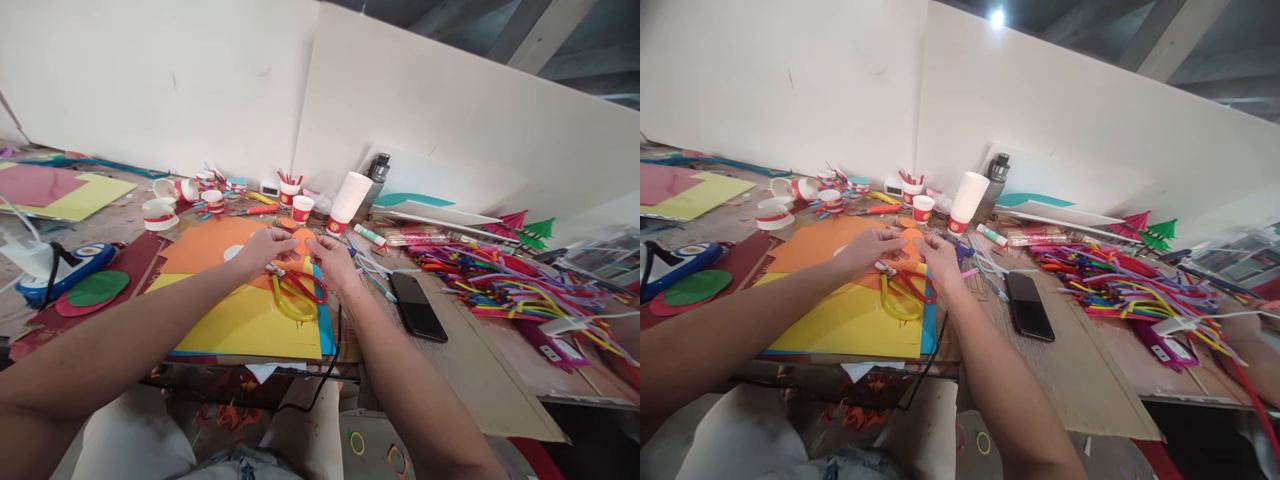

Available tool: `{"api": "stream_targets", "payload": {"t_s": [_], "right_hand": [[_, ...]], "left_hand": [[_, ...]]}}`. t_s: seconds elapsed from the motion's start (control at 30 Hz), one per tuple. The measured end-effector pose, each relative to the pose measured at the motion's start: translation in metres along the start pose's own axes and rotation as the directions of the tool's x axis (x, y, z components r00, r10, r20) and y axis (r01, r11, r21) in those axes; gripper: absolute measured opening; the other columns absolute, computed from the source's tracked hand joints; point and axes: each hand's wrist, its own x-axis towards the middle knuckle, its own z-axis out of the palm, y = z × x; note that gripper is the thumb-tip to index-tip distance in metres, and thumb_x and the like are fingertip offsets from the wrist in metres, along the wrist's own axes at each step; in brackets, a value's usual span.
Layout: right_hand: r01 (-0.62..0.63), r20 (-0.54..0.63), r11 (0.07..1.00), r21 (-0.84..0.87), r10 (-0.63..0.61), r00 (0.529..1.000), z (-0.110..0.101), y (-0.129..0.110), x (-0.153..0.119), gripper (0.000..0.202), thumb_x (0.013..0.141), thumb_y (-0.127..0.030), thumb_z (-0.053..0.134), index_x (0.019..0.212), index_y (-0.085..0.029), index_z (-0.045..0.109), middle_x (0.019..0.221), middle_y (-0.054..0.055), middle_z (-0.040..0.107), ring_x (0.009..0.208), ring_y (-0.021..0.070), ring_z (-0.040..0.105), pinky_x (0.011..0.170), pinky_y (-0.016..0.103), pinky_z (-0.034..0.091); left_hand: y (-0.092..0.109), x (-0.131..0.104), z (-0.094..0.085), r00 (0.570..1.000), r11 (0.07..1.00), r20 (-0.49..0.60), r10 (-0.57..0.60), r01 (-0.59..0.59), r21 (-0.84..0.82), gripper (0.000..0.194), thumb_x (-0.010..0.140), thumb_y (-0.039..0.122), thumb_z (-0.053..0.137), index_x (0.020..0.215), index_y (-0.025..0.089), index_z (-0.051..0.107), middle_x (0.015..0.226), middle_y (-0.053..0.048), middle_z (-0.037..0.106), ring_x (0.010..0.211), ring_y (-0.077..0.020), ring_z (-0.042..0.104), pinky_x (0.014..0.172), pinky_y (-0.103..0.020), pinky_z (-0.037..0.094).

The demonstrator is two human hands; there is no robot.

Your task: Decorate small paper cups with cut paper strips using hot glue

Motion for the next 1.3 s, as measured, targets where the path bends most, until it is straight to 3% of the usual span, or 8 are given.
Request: {"api": "stream_targets", "payload": {"t_s": [0.2, 0.47, 0.6, 0.8, 0.97, 1.07, 1.3], "right_hand": [[0.056, -0.069, 0.991, -0.122, -0.064, 0.996, -0.003, 0.005, 0.004, 0.043, 0.059, -0.056, 0.078, 0.057, -0.019, 0.057, 0.052, -0.006, 0.048, 0.050, 0.0073, 0.038, 0.050, 0.025, 0.028], [0.071, -0.064, 0.994, 0.082, -0.066, 0.996, 0.003, 0.007, 0.003, 0.040, 0.056, -0.054, 0.080, 0.063, -0.018, 0.064, 0.061, -0.002, 0.059, 0.054, 0.0089, 0.044, 0.056, 0.026, 0.038], [0.068, -0.028, 0.993, 0.094, -0.066, 0.997, 0.003, 0.007, 0.001, 0.038, 0.057, -0.052, 0.080, 0.063, -0.019, 0.063, 0.064, -0.002, 0.059, 0.057, 0.0092, 0.046, 0.059, 0.026, 0.039], [0.145, 0.014, 0.989, -0.006, -0.145, 0.989, 0.002, 0.000, -0.003, 0.029, 0.061, -0.044, 0.080, 0.071, -0.019, 0.067, 0.067, -0.003, 0.062, 0.060, 0.0099, 0.048, 0.061, 0.026, 0.040], [0.116, 0.019, 0.987, 0.110, -0.119, 0.993, 0.001, 0.003, -0.001, 0.028, 0.060, -0.041, 0.082, 0.070, -0.019, 0.068, 0.068, -0.002, 0.064, 0.062, 0.0117, 0.053, 0.065, 0.028, 0.044], [0.113, 0.061, 0.981, 0.160, -0.124, 0.990, 0.002, 0.003, -0.002, 0.027, 0.061, -0.040, 0.082, 0.072, -0.020, 0.068, 0.073, -0.001, 0.067, 0.067, 0.0129, 0.057, 0.071, 0.029, 0.046], [0.269, 0.068, 0.959, -0.095, -0.263, 0.962, 0.004, -0.009, -0.009, 0.018, 0.069, -0.036, 0.075, 0.076, -0.020, 0.070, 0.078, 0.000, 0.069, 0.074, 0.0137, 0.058, 0.074, 0.028, 0.045]], "left_hand": [[0.003, -0.002, 0.002, 1.000, 0.997, -0.013, 0.023, -0.022, 0.073, 0.031, 0.063, 0.039, 0.081, 0.076, 0.014, 0.069, 0.067, -0.003, 0.069, 0.065, -0.0132, 0.062, 0.065, -0.026, 0.046], [0.008, -0.010, 0.011, 0.997, 0.999, 0.055, 0.048, -0.047, -0.013, 0.037, 0.059, 0.039, 0.084, 0.081, 0.013, 0.069, 0.079, -0.006, 0.072, 0.074, -0.0165, 0.067, 0.072, -0.029, 0.049], [0.011, -0.011, 0.009, 0.994, 0.983, -0.016, 0.107, -0.104, 0.149, 0.027, 0.064, 0.037, 0.079, 0.075, 0.014, 0.068, 0.072, -0.005, 0.071, 0.069, -0.0147, 0.063, 0.070, -0.027, 0.046], [0.012, -0.012, 0.004, 0.976, 0.861, -0.054, 0.212, -0.160, 0.483, 0.018, 0.073, 0.032, 0.067, 0.064, 0.016, 0.064, 0.066, -0.001, 0.068, 0.062, -0.0129, 0.057, 0.060, -0.025, 0.040], [0.008, -0.010, 0.004, 0.955, 0.890, 0.004, 0.296, -0.277, 0.361, 0.026, 0.074, 0.041, 0.070, 0.079, 0.016, 0.071, 0.077, -0.003, 0.071, 0.072, -0.0162, 0.062, 0.065, -0.026, 0.046], [0.008, -0.009, 0.004, 0.956, 0.903, -0.022, 0.293, -0.269, 0.334, 0.029, 0.072, 0.045, 0.071, 0.080, 0.017, 0.071, 0.074, -0.003, 0.070, 0.071, -0.0172, 0.063, 0.065, -0.027, 0.047], [0.013, -0.008, -0.002, 0.949, 0.865, -0.064, 0.309, -0.253, 0.433, 0.019, 0.070, 0.037, 0.070, 0.071, 0.018, 0.070, 0.068, -0.002, 0.069, 0.069, -0.0175, 0.062, 0.063, -0.026, 0.045]]}}
